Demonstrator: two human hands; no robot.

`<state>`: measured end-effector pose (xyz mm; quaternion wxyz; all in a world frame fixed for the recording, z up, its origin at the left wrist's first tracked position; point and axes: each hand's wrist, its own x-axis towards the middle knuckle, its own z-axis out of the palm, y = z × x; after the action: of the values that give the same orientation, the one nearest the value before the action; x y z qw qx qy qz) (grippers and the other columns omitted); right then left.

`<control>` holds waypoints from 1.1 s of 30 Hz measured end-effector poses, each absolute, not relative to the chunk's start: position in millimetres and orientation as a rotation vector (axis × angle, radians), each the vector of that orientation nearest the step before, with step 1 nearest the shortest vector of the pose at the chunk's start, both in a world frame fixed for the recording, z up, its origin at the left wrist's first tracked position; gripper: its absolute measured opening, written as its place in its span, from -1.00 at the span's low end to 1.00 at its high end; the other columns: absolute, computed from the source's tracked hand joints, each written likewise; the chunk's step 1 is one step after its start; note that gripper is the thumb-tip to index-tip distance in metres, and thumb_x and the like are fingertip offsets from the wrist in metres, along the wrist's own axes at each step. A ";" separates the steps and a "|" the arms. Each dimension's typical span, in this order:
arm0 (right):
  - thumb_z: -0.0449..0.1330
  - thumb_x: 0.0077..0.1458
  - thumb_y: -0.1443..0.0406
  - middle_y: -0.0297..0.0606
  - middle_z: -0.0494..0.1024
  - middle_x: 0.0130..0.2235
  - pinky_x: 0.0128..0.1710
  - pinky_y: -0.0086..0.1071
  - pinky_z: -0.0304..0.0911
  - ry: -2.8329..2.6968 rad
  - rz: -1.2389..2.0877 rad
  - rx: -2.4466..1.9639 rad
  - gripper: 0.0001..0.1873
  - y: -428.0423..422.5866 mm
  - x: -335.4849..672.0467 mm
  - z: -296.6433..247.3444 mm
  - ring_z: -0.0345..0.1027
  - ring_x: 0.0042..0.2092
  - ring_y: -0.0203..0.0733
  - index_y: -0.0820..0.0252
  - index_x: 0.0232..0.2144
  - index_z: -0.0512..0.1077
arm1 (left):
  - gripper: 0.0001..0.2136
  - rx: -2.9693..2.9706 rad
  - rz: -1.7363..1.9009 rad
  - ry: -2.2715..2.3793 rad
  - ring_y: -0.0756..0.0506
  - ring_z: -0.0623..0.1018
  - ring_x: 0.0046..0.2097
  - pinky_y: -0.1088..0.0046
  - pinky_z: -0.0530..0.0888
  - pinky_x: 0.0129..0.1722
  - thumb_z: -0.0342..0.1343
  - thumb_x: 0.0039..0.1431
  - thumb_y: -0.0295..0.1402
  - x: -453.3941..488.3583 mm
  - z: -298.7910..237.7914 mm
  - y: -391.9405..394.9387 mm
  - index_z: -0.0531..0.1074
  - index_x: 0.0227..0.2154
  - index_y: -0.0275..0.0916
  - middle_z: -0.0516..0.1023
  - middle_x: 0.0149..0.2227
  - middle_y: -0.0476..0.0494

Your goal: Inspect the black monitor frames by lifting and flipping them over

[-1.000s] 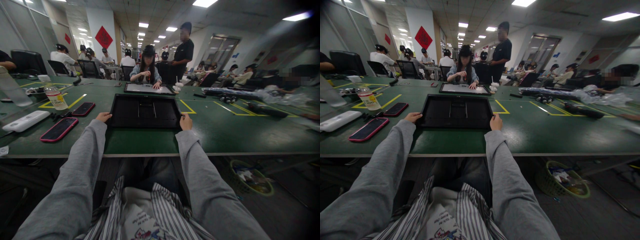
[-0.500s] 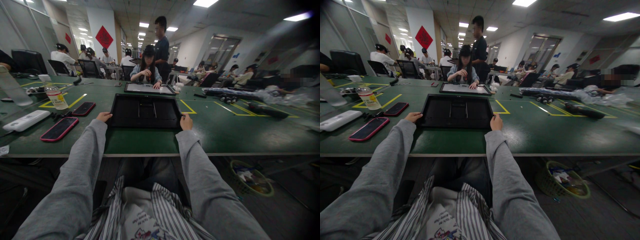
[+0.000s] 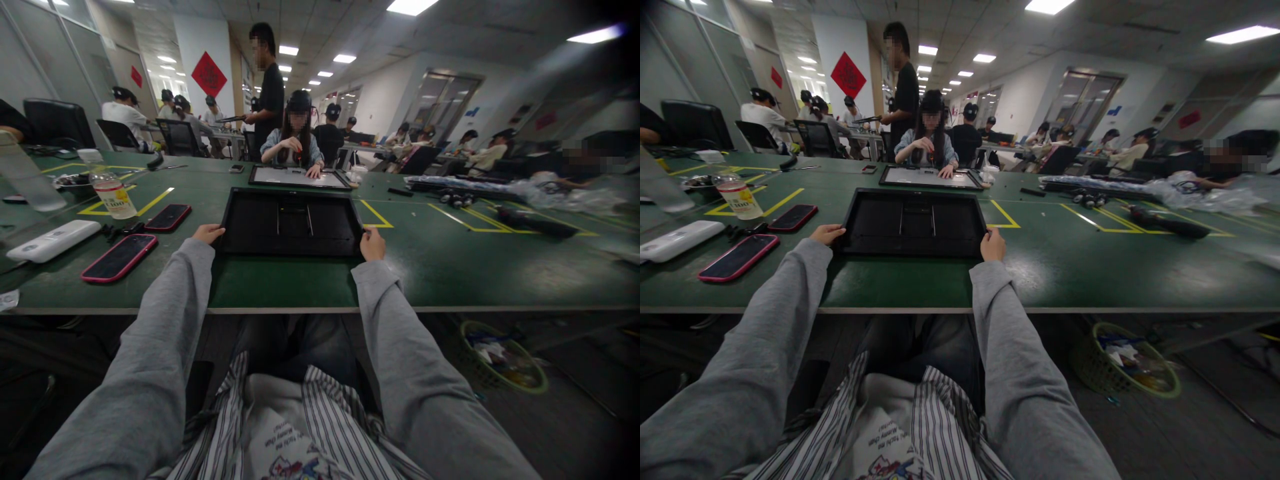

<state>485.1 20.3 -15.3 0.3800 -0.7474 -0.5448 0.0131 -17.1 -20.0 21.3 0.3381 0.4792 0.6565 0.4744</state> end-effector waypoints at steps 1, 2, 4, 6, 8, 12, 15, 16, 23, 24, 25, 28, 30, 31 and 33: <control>-0.01 0.24 0.30 0.02 0.59 -0.06 0.01 -0.11 0.28 -1.389 0.033 -1.911 -0.55 20.7 485.3 -15.7 0.43 -0.02 0.09 0.19 0.12 0.42 | -0.51 1.238 1.226 1.717 -0.29 0.60 -0.02 0.25 0.54 -0.04 0.45 -0.18 -0.18 -16.3 22.2 -21.0 0.59 -0.12 -0.20 0.66 -0.30 -0.13; -0.01 0.24 0.30 0.02 0.59 -0.06 0.01 -0.11 0.28 -1.389 0.031 -1.912 -0.56 21.1 485.4 -16.0 0.43 -0.01 0.09 0.19 0.12 0.42 | -0.50 1.225 1.214 1.725 -0.28 0.60 -0.03 0.26 0.54 -0.04 0.45 -0.18 -0.18 -15.7 22.6 -21.5 0.59 -0.11 -0.19 0.65 -0.31 -0.12; -0.01 0.24 0.30 0.01 0.60 -0.06 0.01 -0.12 0.28 -1.389 0.027 -1.910 -0.56 21.8 485.6 -16.5 0.43 -0.01 0.08 0.18 0.11 0.43 | -0.50 1.216 1.208 1.734 -0.27 0.61 -0.04 0.28 0.54 -0.05 0.44 -0.16 -0.17 -15.5 21.8 -20.9 0.59 -0.10 -0.17 0.65 -0.34 -0.09; -0.01 0.24 0.31 0.00 0.60 -0.06 0.01 -0.13 0.28 -1.392 0.023 -1.905 -0.56 22.2 485.8 -16.9 0.43 -0.02 0.07 0.19 0.11 0.43 | -0.50 1.222 1.221 1.743 -0.26 0.62 -0.06 0.29 0.55 -0.07 0.44 -0.15 -0.15 -17.0 18.9 -18.2 0.60 -0.08 -0.16 0.65 -0.35 -0.08; -0.01 0.24 0.31 -0.01 0.60 -0.07 0.01 -0.14 0.28 -1.395 0.019 -1.904 -0.57 22.4 486.0 -17.2 0.44 -0.03 0.06 0.18 0.11 0.43 | -0.49 1.227 1.228 1.756 -0.26 0.62 -0.07 0.30 0.55 -0.08 0.44 -0.16 -0.14 -20.6 14.2 -13.6 0.60 -0.09 -0.16 0.65 -0.35 -0.08; -0.02 0.24 0.31 -0.01 0.60 -0.06 0.01 -0.14 0.28 -1.405 0.016 -1.907 -0.56 21.6 486.0 -17.2 0.44 -0.02 0.07 0.18 0.11 0.42 | -0.53 1.231 1.216 1.765 -0.26 0.61 -0.04 0.30 0.54 -0.04 0.44 -0.19 -0.15 -31.8 1.8 -0.7 0.61 -0.15 -0.17 0.66 -0.32 -0.10; -0.02 0.24 0.31 0.01 0.60 -0.05 0.02 -0.13 0.27 -1.408 0.018 -1.904 -0.56 20.0 485.0 -16.2 0.44 -0.02 0.07 0.21 0.12 0.42 | -0.58 1.229 1.220 1.745 -0.23 0.60 -0.01 0.32 0.51 0.01 0.43 -0.21 -0.18 -38.8 -6.6 9.0 0.60 -0.22 -0.19 0.66 -0.28 -0.13; -0.02 0.24 0.31 0.01 0.60 -0.05 0.02 -0.13 0.27 -1.409 0.017 -1.904 -0.56 19.4 484.6 -15.8 0.44 -0.01 0.07 0.21 0.12 0.42 | -0.59 1.229 1.226 1.733 -0.22 0.60 0.00 0.32 0.50 0.03 0.44 -0.23 -0.19 -40.4 -8.7 11.5 0.60 -0.24 -0.20 0.66 -0.27 -0.14; -0.01 0.23 0.31 -0.02 0.61 -0.08 0.00 -0.15 0.28 -1.404 0.004 -1.902 -0.55 18.5 483.4 -14.8 0.44 -0.04 0.05 0.20 0.11 0.42 | -0.59 1.240 1.231 1.698 -0.23 0.59 0.00 0.31 0.48 0.06 0.43 -0.26 -0.20 -46.9 -15.9 18.9 0.59 -0.27 -0.24 0.66 -0.25 -0.17; -0.01 0.23 0.31 -0.02 0.61 -0.08 0.00 -0.14 0.29 -1.405 0.003 -1.897 -0.55 18.7 483.6 -15.0 0.44 -0.04 0.05 0.20 0.11 0.42 | -0.59 1.243 1.228 1.703 -0.23 0.59 0.00 0.31 0.47 0.06 0.42 -0.25 -0.21 -47.7 -16.5 19.5 0.59 -0.27 -0.24 0.66 -0.24 -0.17; -0.01 0.23 0.31 -0.01 0.61 -0.07 0.00 -0.14 0.29 -1.404 0.003 -1.894 -0.55 19.0 483.8 -15.2 0.44 -0.04 0.05 0.20 0.11 0.43 | -0.60 1.246 1.227 1.709 -0.23 0.59 0.00 0.31 0.47 0.07 0.42 -0.24 -0.21 -48.3 -16.9 20.0 0.59 -0.27 -0.24 0.66 -0.24 -0.17; -0.01 0.23 0.31 0.00 0.61 -0.07 0.00 -0.14 0.29 -1.402 0.009 -1.901 -0.56 19.5 484.1 -15.5 0.44 -0.03 0.06 0.20 0.11 0.43 | -0.62 1.258 1.229 1.724 -0.23 0.58 0.02 0.31 0.46 0.08 0.41 -0.21 -0.23 -48.3 -16.3 19.8 0.59 -0.26 -0.25 0.66 -0.22 -0.19; -0.01 0.23 0.30 0.01 0.61 -0.07 0.00 -0.14 0.29 -1.400 0.014 -1.905 -0.56 19.4 484.0 -15.2 0.44 -0.02 0.06 0.21 0.11 0.43 | -0.61 1.255 1.233 1.743 -0.25 0.58 0.03 0.30 0.46 0.08 0.41 -0.20 -0.23 -46.1 -13.2 17.1 0.59 -0.25 -0.25 0.66 -0.22 -0.19; -0.01 0.23 0.31 0.00 0.61 -0.07 0.00 -0.14 0.29 -1.400 0.017 -1.904 -0.56 19.2 483.9 -14.9 0.44 -0.02 0.06 0.21 0.11 0.43 | -0.60 1.253 1.236 1.756 -0.26 0.58 0.03 0.28 0.47 0.08 0.42 -0.20 -0.23 -44.3 -10.9 14.8 0.60 -0.24 -0.25 0.66 -0.23 -0.19; -0.01 0.23 0.31 0.00 0.60 -0.06 0.01 -0.13 0.29 -1.398 0.024 -1.902 -0.56 18.7 483.5 -14.3 0.44 -0.02 0.06 0.20 0.11 0.42 | -0.57 1.262 1.244 1.783 -0.28 0.58 0.02 0.26 0.47 0.08 0.43 -0.21 -0.22 -39.9 -5.1 9.1 0.60 -0.21 -0.24 0.66 -0.24 -0.17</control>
<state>483.5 18.7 -14.3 0.3807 -0.7451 -0.5475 0.0096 -39.9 9.1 -5.1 0.3087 0.4775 0.6746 0.4707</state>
